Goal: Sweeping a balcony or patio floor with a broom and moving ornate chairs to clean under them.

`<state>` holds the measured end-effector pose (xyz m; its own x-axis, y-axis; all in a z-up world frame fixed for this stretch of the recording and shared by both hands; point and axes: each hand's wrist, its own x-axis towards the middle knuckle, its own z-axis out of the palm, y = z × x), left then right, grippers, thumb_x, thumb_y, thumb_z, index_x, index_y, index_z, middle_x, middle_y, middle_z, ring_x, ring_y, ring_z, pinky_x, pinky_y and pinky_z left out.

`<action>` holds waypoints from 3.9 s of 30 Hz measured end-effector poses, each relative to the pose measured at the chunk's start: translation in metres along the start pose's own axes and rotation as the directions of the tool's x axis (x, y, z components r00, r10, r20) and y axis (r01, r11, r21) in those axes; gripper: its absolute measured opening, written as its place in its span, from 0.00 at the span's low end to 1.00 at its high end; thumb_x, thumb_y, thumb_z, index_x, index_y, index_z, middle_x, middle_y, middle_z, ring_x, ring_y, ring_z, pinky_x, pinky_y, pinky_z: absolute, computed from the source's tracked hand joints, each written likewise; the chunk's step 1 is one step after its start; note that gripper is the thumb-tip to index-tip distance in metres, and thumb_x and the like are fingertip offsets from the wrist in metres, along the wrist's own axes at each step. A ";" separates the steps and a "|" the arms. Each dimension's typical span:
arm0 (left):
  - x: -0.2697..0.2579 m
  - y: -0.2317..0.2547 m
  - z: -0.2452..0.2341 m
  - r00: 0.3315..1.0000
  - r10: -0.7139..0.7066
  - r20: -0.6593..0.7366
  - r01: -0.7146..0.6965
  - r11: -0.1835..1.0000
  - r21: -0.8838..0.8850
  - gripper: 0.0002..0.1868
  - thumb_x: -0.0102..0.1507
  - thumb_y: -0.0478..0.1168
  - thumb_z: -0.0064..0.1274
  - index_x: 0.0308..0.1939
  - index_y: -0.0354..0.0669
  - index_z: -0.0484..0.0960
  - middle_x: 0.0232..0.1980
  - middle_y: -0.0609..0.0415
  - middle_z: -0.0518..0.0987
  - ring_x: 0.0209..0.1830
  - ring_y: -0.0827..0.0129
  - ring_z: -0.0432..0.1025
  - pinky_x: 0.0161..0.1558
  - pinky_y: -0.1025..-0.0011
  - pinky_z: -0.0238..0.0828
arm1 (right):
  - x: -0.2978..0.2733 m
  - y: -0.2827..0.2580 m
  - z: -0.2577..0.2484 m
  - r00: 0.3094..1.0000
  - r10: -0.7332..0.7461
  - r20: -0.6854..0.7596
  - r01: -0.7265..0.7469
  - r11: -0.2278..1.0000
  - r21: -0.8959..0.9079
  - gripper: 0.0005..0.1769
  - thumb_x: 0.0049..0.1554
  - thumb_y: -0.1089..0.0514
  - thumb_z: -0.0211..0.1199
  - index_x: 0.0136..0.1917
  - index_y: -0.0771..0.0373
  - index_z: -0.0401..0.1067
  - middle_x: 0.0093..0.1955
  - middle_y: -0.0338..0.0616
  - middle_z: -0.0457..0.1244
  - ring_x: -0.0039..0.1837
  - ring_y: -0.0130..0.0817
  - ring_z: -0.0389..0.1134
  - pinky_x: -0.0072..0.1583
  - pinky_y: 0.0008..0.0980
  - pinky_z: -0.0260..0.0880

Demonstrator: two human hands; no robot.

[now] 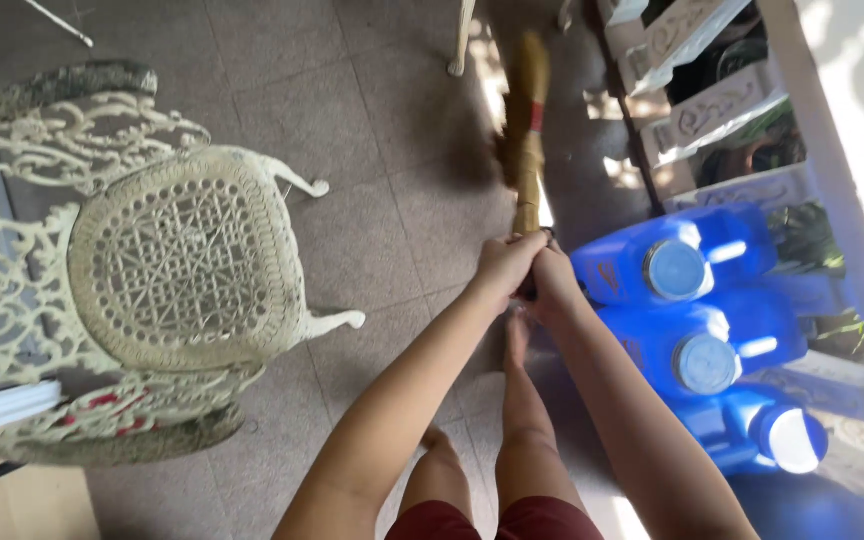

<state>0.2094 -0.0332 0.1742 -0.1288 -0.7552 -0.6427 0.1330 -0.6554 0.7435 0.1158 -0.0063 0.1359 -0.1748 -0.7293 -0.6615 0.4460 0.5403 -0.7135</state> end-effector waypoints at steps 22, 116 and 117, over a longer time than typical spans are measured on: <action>0.214 0.064 0.007 0.902 -0.273 -0.335 0.263 0.962 -0.077 0.30 0.58 0.52 0.60 0.52 0.30 0.77 0.47 0.44 0.79 0.41 0.64 0.75 0.38 0.56 0.79 | 0.225 -0.086 0.056 0.821 0.469 0.325 -0.480 0.876 -0.053 0.13 0.64 0.56 0.52 0.58 0.65 0.67 0.44 0.47 0.65 0.42 0.35 0.68 0.40 0.39 0.71; 0.127 0.370 -0.033 0.715 0.698 0.035 -0.599 0.587 0.544 0.47 0.60 0.48 0.62 0.76 0.36 0.55 0.77 0.36 0.59 0.77 0.48 0.56 0.72 0.57 0.58 | 0.135 -0.393 0.123 0.937 -0.300 0.180 0.306 0.952 -0.007 0.35 0.60 0.52 0.58 0.78 0.56 0.55 0.67 0.43 0.59 0.63 0.43 0.64 0.60 0.46 0.72; 0.137 0.377 -0.018 0.708 0.705 0.055 -0.608 0.568 0.555 0.47 0.59 0.48 0.63 0.76 0.35 0.56 0.76 0.35 0.60 0.77 0.47 0.57 0.72 0.58 0.56 | 0.148 -0.405 0.110 0.932 -0.311 0.186 0.316 0.949 0.000 0.34 0.61 0.52 0.57 0.78 0.55 0.54 0.65 0.41 0.60 0.61 0.42 0.65 0.60 0.47 0.72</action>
<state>0.2594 -0.3838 0.3632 -0.0512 -0.9955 0.0791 -0.3919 0.0929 0.9153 0.0058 -0.3796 0.3521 -0.1386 -0.9258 -0.3518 0.3680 0.2817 -0.8862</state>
